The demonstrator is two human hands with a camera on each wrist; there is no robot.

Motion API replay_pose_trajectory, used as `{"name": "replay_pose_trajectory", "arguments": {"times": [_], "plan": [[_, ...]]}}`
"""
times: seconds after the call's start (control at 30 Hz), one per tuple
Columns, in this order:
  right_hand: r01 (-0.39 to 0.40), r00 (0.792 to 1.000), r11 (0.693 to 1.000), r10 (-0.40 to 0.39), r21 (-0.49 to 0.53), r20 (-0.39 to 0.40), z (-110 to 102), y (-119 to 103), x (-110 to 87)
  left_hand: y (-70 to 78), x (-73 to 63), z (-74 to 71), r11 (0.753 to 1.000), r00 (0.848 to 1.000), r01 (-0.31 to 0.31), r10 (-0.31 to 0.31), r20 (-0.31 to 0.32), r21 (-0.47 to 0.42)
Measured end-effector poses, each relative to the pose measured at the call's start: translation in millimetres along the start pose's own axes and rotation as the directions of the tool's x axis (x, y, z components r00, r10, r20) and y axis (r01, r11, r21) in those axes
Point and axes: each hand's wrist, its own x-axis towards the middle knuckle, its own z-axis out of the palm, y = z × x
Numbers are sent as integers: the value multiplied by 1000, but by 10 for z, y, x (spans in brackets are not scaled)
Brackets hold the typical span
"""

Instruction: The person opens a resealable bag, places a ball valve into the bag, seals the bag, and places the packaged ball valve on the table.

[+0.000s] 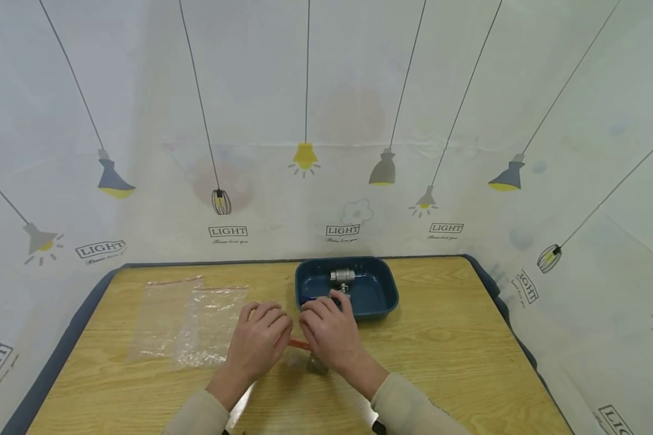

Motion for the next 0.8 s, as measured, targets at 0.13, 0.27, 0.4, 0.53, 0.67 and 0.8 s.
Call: {"name": "replay_pose_trajectory", "arguments": {"times": [0.13,0.27,0.4,0.53,0.67,0.8], "plan": [[1,1000,1000,-1,-1,6,-2,6,-4,-9,-9,0,1000,1000,10,-10,0,1],[2,1000,1000,-2,4,18,-6,13,-5,-13,-13,-3,1000,1000,1,-1,-7,-7],[-6,1000,1000,6,-5,29,-15,22,-4,-16,-12,-3,1000,1000,-8,8,-19,-13],[-8,999,1000,8,-16,36,-17,25,-8,-20,-12,10,1000,1000,-13,13,-28,-13],[-5,1000,1000,5,-11,30,-16,27,-16,-24,-14,32,999,998,-29,28,-50,-16],[-2,1000,1000,2,-13,3,-8,44,-28,-26,-20,34,1000,999,-25,24,-46,-13]]}}
